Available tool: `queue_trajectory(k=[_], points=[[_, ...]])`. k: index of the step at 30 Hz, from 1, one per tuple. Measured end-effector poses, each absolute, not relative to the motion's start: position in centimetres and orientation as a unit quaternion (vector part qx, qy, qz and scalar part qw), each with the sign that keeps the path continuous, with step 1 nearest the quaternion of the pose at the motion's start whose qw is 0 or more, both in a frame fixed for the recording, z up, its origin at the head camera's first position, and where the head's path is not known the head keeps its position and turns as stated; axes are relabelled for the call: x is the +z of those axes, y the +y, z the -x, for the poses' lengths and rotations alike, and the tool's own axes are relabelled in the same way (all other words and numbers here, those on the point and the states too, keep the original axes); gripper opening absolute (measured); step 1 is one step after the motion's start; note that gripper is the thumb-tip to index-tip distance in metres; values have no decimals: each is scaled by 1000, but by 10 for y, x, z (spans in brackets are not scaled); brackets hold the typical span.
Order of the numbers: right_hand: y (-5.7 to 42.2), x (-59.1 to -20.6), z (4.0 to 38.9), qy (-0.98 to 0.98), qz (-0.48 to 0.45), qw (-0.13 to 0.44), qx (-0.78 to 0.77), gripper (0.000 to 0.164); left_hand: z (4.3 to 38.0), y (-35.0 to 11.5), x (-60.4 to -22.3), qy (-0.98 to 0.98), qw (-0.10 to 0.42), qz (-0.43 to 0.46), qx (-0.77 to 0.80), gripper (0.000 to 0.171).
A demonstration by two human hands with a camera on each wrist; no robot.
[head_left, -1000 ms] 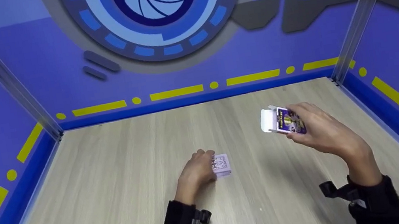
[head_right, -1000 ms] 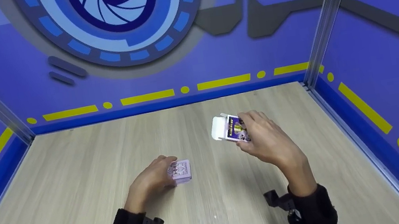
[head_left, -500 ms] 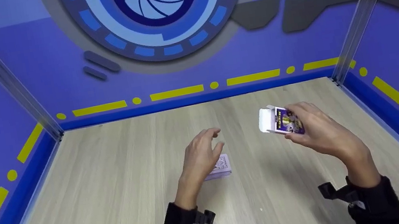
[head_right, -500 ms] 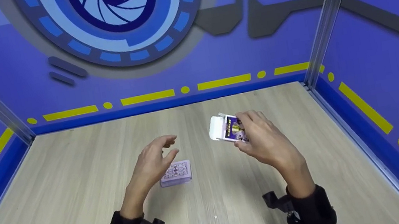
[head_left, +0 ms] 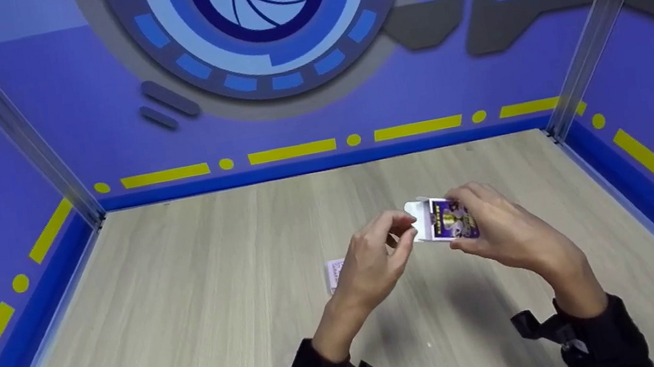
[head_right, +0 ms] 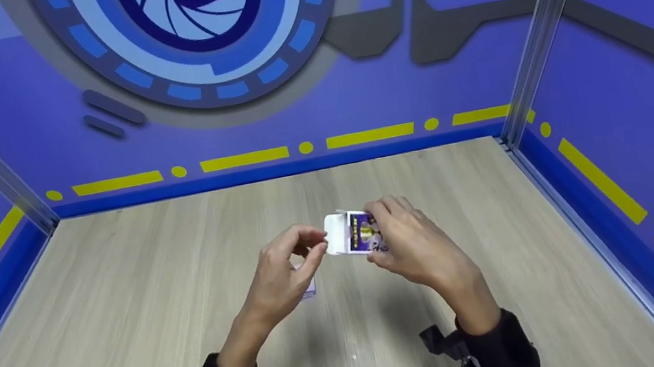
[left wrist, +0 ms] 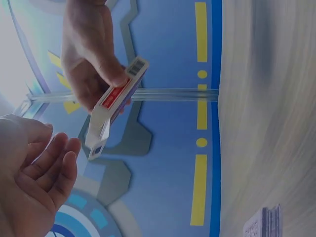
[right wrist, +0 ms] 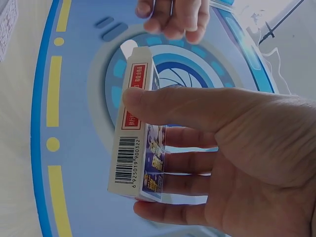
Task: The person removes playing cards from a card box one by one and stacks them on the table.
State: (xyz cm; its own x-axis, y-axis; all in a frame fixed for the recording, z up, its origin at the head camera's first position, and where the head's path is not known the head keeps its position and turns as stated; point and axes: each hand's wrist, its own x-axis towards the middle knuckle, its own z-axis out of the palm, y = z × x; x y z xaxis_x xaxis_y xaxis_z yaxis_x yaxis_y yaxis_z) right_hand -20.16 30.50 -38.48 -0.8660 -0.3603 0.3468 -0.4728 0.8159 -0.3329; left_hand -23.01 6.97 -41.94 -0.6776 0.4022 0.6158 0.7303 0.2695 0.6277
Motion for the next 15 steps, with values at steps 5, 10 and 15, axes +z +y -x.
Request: queue_trajectory(k=[5, 10, 15], points=[[297, -386, 199, -945, -227, 140, 192, 63, 231, 74, -426, -784, 178, 352, -479, 16], [290, -385, 198, -943, -236, 142, 188, 64, 234, 75, -431, -790, 162, 317, -499, 19], [287, -386, 197, -938, -253, 153, 183, 67, 236, 76, -434, -789, 110, 298, -525, 27]])
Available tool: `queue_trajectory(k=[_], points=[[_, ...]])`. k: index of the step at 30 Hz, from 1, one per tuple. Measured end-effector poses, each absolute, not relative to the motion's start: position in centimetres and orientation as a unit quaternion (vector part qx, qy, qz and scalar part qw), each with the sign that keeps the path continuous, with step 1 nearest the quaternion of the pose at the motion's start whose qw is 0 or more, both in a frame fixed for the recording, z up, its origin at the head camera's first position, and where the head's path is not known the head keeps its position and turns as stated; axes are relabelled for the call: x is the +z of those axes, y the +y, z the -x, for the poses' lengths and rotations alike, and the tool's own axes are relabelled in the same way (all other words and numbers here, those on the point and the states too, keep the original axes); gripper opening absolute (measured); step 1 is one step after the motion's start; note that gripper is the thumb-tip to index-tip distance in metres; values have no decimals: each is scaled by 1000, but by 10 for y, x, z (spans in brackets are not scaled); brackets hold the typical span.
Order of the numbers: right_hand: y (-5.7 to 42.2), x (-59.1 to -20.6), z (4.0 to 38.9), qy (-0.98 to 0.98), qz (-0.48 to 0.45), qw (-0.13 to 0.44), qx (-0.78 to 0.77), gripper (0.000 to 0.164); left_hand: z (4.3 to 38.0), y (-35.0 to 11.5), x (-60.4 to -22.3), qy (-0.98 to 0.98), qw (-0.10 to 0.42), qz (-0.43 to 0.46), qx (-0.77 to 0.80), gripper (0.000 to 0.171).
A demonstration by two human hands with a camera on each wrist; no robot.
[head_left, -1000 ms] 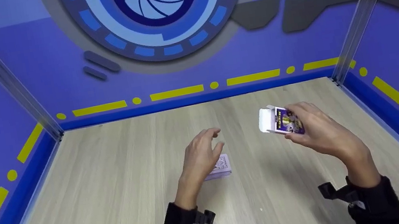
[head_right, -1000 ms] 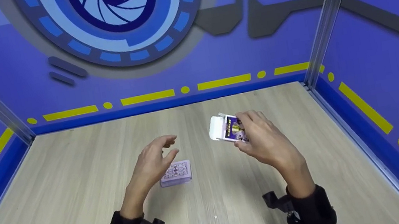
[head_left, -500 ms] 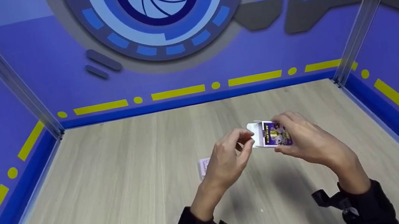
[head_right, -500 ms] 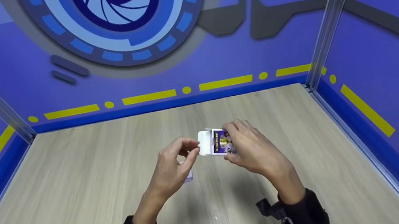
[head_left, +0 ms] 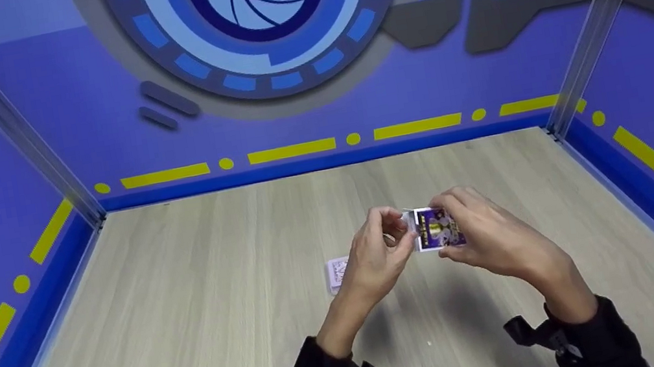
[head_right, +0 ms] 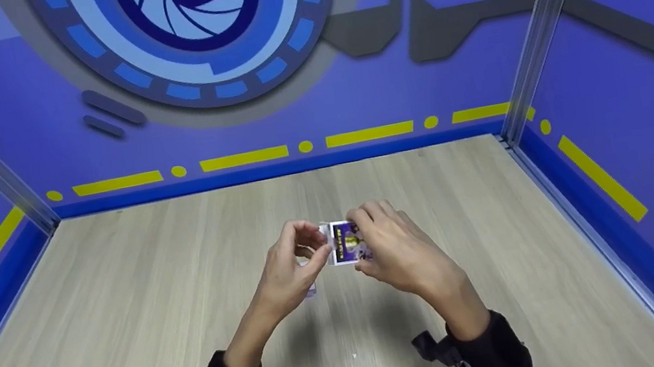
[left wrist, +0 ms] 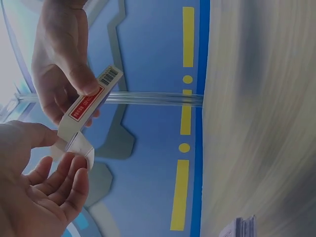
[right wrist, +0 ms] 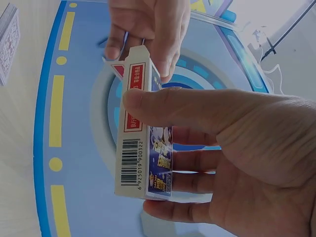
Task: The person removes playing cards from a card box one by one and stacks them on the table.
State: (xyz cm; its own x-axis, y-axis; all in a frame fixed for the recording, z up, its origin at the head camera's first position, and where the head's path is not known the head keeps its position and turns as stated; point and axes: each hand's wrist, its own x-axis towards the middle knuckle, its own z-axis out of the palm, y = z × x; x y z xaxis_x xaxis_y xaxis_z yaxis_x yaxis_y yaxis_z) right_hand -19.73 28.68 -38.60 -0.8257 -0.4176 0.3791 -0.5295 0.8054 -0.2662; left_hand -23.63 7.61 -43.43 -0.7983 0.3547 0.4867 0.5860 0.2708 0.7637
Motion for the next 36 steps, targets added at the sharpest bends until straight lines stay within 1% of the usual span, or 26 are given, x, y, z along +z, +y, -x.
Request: queue_trajectory(k=[5, 9, 25, 29, 32, 36], points=[[283, -387, 198, -936, -264, 160, 167, 68, 238, 76, -436, -785, 66, 279, -548, 32], [280, -389, 199, -936, -272, 164, 150, 69, 240, 75, -436, -785, 49, 266, -557, 32], [277, -394, 200, -934, -280, 175, 134, 68, 238, 76, -438, -783, 50, 228, -577, 34], [278, -395, 201, -934, -281, 176, 131, 68, 238, 75, -437, -770, 38, 221, -597, 35], [280, -395, 202, -936, -277, 173, 134, 68, 237, 73, -435, -760, 34, 218, -611, 39], [282, -394, 203, -938, -268, 165, 144, 67, 237, 71, -431, -758, 39, 216, -614, 51]])
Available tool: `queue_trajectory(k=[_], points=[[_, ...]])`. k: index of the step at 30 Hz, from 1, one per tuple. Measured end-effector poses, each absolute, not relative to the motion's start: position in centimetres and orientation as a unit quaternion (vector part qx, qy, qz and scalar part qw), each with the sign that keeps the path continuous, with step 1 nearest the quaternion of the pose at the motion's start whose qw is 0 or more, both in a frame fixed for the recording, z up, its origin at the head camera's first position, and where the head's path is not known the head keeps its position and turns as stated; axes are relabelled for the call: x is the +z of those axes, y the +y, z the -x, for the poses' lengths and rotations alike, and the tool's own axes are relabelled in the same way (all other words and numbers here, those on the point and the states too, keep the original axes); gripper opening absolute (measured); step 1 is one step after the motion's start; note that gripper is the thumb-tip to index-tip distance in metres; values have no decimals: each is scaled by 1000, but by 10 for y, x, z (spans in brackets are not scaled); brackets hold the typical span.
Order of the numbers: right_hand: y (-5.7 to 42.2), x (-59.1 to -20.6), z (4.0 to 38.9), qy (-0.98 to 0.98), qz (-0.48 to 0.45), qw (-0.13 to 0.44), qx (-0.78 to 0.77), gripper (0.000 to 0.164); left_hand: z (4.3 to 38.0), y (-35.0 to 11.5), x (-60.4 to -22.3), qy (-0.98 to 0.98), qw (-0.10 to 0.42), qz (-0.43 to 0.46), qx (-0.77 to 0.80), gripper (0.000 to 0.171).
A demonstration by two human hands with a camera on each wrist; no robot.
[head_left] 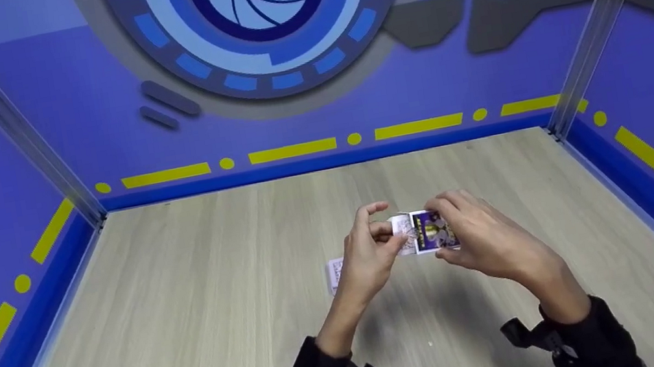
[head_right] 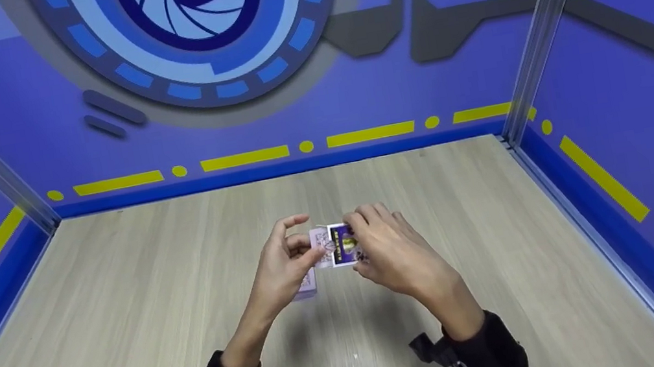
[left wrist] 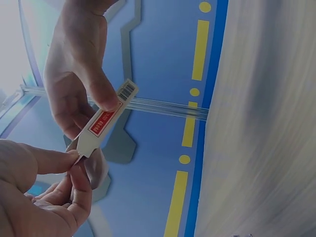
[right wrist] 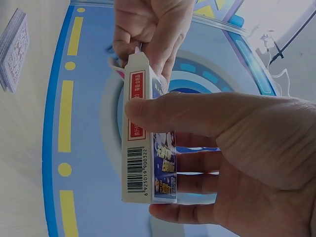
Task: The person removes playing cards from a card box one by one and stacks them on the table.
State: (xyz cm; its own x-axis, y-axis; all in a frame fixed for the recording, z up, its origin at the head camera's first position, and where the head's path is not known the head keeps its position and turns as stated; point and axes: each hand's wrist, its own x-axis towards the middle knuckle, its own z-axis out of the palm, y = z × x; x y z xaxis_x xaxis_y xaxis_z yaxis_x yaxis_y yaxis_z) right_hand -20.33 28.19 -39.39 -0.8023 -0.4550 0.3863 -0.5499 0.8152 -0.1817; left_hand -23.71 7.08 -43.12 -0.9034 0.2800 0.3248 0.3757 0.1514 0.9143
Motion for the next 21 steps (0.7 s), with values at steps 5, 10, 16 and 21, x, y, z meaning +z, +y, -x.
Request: queue_trajectory(k=[5, 10, 16, 21], points=[[283, -392, 204, -941, -257, 151, 159, 68, 236, 67, -425, -755, 30, 226, -614, 61], [285, -392, 205, -938, -264, 154, 165, 67, 236, 61, -418, -782, 35, 263, -564, 55], [289, -391, 205, -941, -254, 148, 169, 64, 232, 51, -410, -853, 54, 271, -443, 50], [290, -392, 205, -940, -255, 147, 173, 65, 230, 49, -412, -882, 101, 311, -339, 56]])
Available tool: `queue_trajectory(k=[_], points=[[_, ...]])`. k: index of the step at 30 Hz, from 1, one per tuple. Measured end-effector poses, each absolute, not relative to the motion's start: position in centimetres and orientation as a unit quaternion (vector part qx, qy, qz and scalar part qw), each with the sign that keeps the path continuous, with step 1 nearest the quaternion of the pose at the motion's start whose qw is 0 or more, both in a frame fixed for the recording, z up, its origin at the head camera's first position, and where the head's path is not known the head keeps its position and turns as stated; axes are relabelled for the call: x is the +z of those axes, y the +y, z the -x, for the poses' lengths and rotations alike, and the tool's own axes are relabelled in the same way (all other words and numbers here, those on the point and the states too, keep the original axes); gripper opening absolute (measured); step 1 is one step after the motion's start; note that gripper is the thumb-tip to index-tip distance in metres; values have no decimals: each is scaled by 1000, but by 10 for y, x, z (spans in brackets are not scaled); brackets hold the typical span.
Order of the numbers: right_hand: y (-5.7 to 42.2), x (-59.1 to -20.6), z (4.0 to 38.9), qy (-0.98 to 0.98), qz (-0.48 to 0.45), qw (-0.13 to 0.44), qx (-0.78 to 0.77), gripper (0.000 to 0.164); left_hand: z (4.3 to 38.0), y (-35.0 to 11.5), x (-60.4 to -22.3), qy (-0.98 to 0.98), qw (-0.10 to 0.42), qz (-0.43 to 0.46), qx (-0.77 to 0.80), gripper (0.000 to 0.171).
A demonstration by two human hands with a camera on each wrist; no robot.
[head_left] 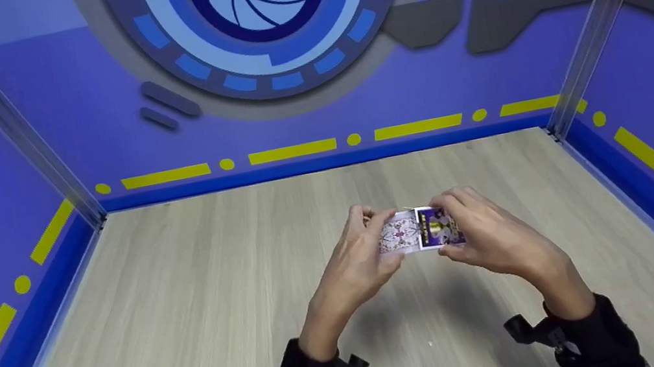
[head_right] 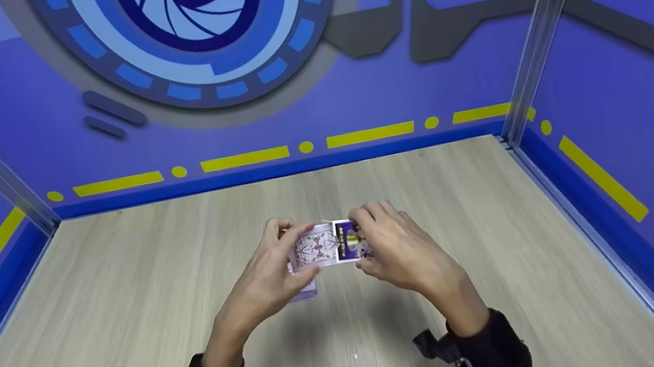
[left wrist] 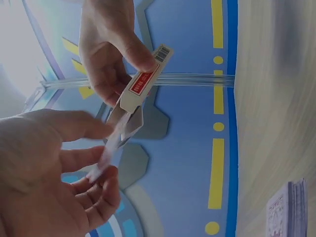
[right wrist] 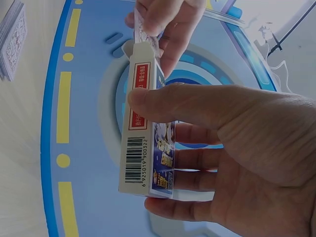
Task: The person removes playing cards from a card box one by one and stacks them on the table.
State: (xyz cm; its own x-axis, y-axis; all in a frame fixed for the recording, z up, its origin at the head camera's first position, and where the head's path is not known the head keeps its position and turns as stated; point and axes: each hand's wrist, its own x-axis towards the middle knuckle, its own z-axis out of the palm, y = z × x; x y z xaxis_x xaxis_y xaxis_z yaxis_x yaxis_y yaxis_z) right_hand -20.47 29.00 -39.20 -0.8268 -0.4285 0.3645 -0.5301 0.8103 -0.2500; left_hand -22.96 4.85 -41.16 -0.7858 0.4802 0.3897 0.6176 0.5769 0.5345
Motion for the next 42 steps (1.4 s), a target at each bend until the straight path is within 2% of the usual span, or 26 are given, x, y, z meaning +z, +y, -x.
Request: queue_trajectory(k=[5, 10, 26, 42], points=[[286, -395, 205, -938, -266, 144, 168, 66, 228, 52, -417, -899, 185, 328, -223, 69], [285, -396, 206, -937, -270, 144, 167, 66, 229, 54, -421, -906, 208, 325, -172, 68], [299, -389, 204, -941, -249, 153, 172, 68, 237, 31, -410, -903, 183, 314, -230, 59], [331, -382, 206, -938, -219, 159, 215, 61, 252, 3, -412, -931, 83, 249, -255, 61]])
